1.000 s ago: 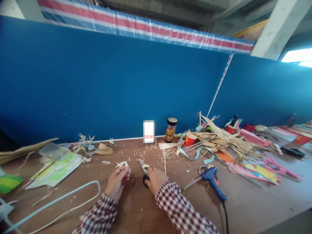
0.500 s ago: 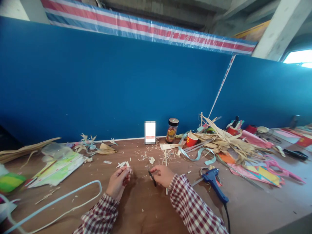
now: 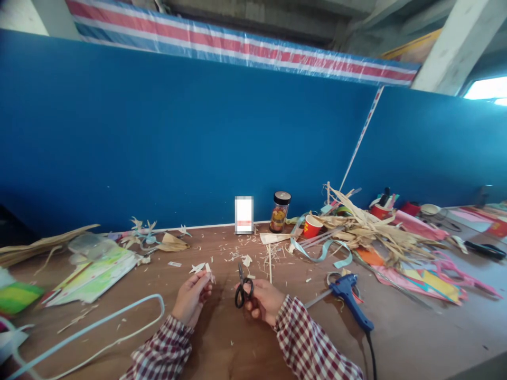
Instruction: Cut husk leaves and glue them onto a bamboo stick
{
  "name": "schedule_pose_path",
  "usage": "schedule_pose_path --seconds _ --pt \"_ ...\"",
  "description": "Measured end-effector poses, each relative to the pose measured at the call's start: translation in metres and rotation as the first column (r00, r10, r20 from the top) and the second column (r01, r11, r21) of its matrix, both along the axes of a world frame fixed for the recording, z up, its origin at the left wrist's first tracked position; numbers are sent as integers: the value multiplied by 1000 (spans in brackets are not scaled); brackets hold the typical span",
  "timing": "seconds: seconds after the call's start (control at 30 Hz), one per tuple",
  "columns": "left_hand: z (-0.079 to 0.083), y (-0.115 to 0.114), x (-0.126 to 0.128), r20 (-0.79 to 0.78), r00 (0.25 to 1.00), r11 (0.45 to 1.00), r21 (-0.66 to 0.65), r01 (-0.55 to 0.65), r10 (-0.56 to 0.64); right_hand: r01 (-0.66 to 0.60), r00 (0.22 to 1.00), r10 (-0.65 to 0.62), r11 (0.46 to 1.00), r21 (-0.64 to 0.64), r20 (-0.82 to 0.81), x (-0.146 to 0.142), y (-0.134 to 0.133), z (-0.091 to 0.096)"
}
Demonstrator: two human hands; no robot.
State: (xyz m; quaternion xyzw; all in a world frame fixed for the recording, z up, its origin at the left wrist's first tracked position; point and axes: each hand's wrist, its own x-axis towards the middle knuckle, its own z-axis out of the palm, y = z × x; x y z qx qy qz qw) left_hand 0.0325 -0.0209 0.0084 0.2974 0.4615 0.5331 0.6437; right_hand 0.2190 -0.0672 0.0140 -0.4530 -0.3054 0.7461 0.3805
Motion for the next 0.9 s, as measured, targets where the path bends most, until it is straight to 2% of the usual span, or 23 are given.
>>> schedule_pose_path --seconds 0.13,0.2,0.3,0.4,0.5,0.6,0.67,0.8,0.9 --pt "0 0 0 -13 1000 1000 3 8 -8 -12 1000 12 999 -48 -2 -3 0 0" --pt "-1 0 1 -17 1000 1000 8 15 -15 -17 1000 17 999 -30 10 -4 -1 -1" --pt "-1 -1 2 -24 1000 1000 17 19 -18 -63 997 58 993 104 50 -5 -2 -4" --pt "-2 -1 3 -36 999 1000 28 12 -11 -108 976 55 963 248 211 -8 -2 -7" --pt "-3 0 4 -49 999 999 43 7 -4 -112 957 -16 902 418 289 -14 -2 -6" --pt "-7 2 5 -56 998 997 74 14 -10 -36 938 -177 805 592 299 -18 -3 -4" --pt "-10 3 5 -60 998 995 100 22 -16 -13 914 -254 760 649 316 -20 -5 -5" --pt "-16 4 8 -72 997 988 149 40 -29 -41 897 -255 766 641 362 -21 -7 -14" --pt "-17 4 9 -83 996 985 169 43 -30 -43 843 -325 753 657 427 -25 -2 -17"
